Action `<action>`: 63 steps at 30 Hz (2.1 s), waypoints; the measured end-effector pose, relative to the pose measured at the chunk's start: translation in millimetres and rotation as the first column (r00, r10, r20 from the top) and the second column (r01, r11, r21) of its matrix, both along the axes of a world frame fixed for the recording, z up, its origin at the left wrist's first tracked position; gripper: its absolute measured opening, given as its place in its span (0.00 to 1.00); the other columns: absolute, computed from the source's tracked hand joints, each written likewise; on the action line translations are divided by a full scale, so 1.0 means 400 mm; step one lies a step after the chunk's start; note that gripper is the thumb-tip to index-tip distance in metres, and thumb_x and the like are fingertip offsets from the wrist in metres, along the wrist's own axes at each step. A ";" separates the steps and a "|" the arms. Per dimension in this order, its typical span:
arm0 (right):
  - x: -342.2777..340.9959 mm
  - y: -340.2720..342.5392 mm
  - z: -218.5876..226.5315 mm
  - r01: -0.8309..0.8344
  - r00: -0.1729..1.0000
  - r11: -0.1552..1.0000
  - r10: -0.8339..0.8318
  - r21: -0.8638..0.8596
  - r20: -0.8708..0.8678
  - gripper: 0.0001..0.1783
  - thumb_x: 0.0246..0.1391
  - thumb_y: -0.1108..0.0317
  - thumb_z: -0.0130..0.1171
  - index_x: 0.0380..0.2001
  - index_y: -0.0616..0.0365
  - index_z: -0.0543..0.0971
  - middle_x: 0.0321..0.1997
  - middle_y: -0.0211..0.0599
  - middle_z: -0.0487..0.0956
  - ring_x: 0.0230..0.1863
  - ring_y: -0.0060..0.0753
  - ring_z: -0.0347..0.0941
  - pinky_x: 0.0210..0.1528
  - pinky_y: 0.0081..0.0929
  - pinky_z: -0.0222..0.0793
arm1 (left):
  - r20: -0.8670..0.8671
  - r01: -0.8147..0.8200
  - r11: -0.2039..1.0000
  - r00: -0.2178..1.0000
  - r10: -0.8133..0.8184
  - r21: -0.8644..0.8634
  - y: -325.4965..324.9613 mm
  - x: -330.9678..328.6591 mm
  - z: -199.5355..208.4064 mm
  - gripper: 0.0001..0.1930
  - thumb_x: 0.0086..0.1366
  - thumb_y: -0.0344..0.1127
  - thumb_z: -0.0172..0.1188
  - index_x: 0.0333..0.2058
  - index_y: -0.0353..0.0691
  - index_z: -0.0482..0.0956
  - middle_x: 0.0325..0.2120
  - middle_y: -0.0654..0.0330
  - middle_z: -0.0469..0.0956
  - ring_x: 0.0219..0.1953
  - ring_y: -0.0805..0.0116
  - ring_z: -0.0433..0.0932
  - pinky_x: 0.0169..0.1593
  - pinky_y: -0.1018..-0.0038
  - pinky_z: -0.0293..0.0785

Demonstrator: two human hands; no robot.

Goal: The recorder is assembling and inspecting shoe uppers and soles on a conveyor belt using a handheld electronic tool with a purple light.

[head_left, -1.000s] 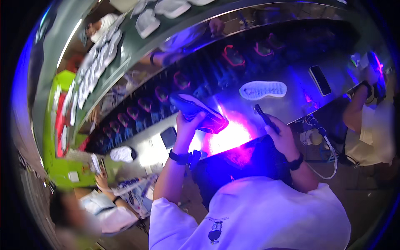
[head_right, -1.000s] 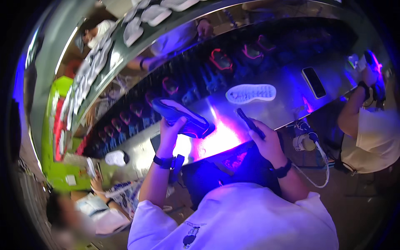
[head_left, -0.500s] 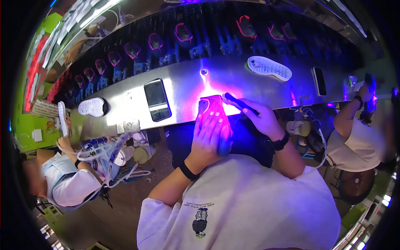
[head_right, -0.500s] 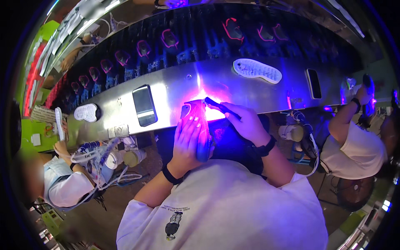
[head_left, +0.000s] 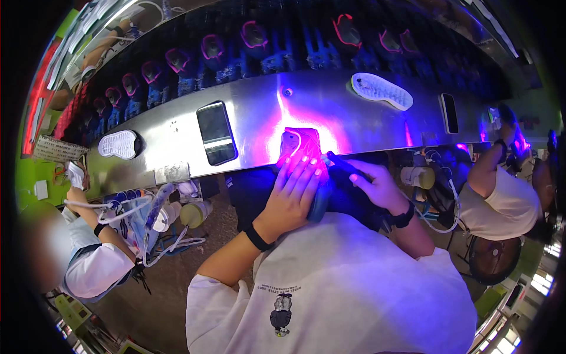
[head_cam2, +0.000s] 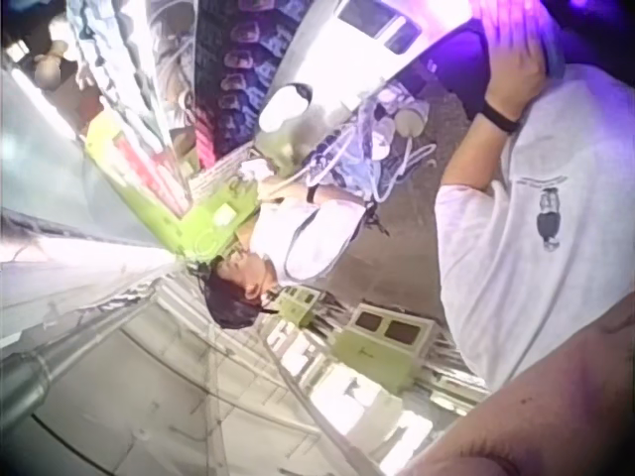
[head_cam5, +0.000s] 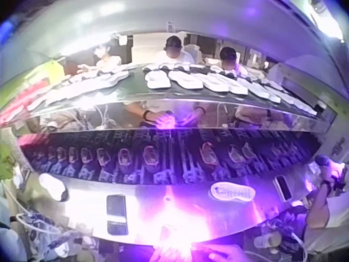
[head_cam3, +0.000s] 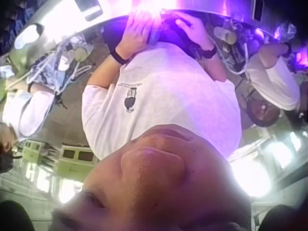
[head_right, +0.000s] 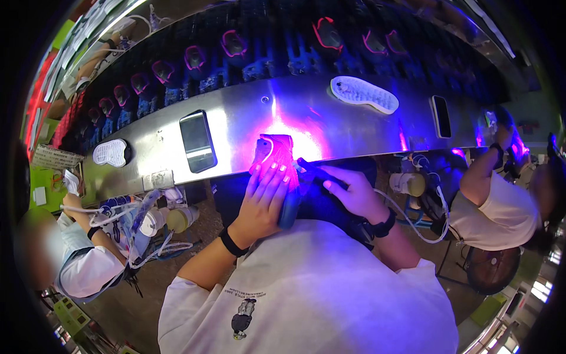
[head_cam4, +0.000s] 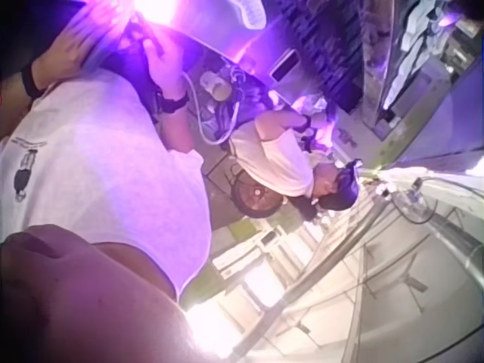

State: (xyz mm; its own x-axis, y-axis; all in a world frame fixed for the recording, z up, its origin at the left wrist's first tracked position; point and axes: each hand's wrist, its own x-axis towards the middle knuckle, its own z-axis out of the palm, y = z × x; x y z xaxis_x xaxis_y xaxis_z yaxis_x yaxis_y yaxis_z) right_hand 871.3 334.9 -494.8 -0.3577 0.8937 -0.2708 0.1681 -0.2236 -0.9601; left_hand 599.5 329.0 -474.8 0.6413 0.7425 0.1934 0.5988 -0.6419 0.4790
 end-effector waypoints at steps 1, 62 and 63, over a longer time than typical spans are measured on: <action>0.004 0.012 -0.003 -0.013 1.000 0.999 0.013 0.048 0.006 0.23 0.66 0.71 0.58 0.63 0.62 0.75 0.55 0.40 0.84 0.52 0.29 0.79 0.58 0.32 0.73 | -0.025 0.004 1.000 1.000 -0.004 0.002 -0.001 0.000 0.002 0.30 0.60 0.35 0.61 0.60 0.27 0.70 0.63 0.39 0.68 0.69 0.40 0.64 0.72 0.38 0.51; 0.163 0.166 0.094 0.101 0.878 0.923 -0.259 0.371 0.404 0.22 0.55 0.74 0.68 0.54 0.58 0.81 0.29 0.40 0.76 0.27 0.35 0.71 0.33 0.28 0.67 | -0.098 -0.296 0.928 0.955 0.281 -0.227 0.367 0.264 0.085 0.46 0.46 0.46 0.77 0.61 0.30 0.69 0.50 0.44 0.79 0.53 0.49 0.80 0.65 0.53 0.67; 0.148 0.171 0.076 0.153 0.880 0.892 -0.319 0.425 0.353 0.22 0.57 0.73 0.67 0.55 0.59 0.81 0.29 0.37 0.77 0.27 0.32 0.71 0.33 0.27 0.67 | -0.107 -0.305 0.925 0.952 0.288 -0.226 0.370 0.251 0.086 0.46 0.46 0.46 0.77 0.61 0.30 0.69 0.50 0.44 0.79 0.53 0.49 0.80 0.65 0.53 0.67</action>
State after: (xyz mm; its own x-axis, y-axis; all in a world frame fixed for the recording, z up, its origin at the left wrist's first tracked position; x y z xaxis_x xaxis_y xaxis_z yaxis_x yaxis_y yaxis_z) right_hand 930.4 403.4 -464.3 -0.0558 0.9981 0.0278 0.5461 0.0538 -0.8360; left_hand 699.7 477.0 -440.4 0.3904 0.9193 -0.0496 0.7821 -0.3027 0.5447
